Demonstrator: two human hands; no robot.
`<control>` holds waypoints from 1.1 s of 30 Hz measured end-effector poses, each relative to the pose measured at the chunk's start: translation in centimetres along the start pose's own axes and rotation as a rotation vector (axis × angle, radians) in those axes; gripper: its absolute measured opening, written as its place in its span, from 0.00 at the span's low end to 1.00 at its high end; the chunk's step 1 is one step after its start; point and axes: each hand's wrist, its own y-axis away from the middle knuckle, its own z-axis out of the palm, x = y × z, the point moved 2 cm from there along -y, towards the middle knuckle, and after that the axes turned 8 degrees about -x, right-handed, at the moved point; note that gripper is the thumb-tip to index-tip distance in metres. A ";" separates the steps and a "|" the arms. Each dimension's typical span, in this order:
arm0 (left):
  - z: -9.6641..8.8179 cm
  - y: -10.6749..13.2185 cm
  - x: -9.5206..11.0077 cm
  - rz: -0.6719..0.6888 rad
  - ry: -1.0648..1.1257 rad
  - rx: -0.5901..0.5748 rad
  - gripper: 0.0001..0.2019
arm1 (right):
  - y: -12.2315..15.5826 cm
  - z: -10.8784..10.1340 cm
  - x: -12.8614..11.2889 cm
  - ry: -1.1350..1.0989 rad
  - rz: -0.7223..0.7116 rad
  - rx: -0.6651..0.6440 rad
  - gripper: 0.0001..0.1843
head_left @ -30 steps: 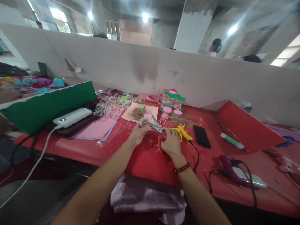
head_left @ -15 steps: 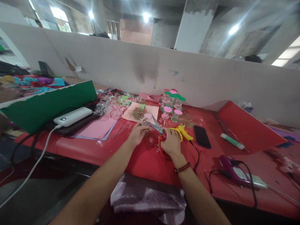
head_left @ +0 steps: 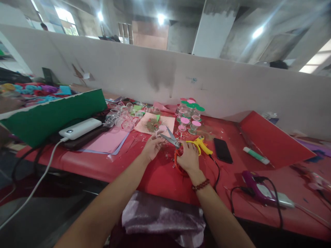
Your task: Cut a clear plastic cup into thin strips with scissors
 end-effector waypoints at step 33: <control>2.1 0.3 -2.1 -0.032 0.002 0.025 0.13 | -0.2 -0.2 0.2 -0.019 0.003 0.002 0.23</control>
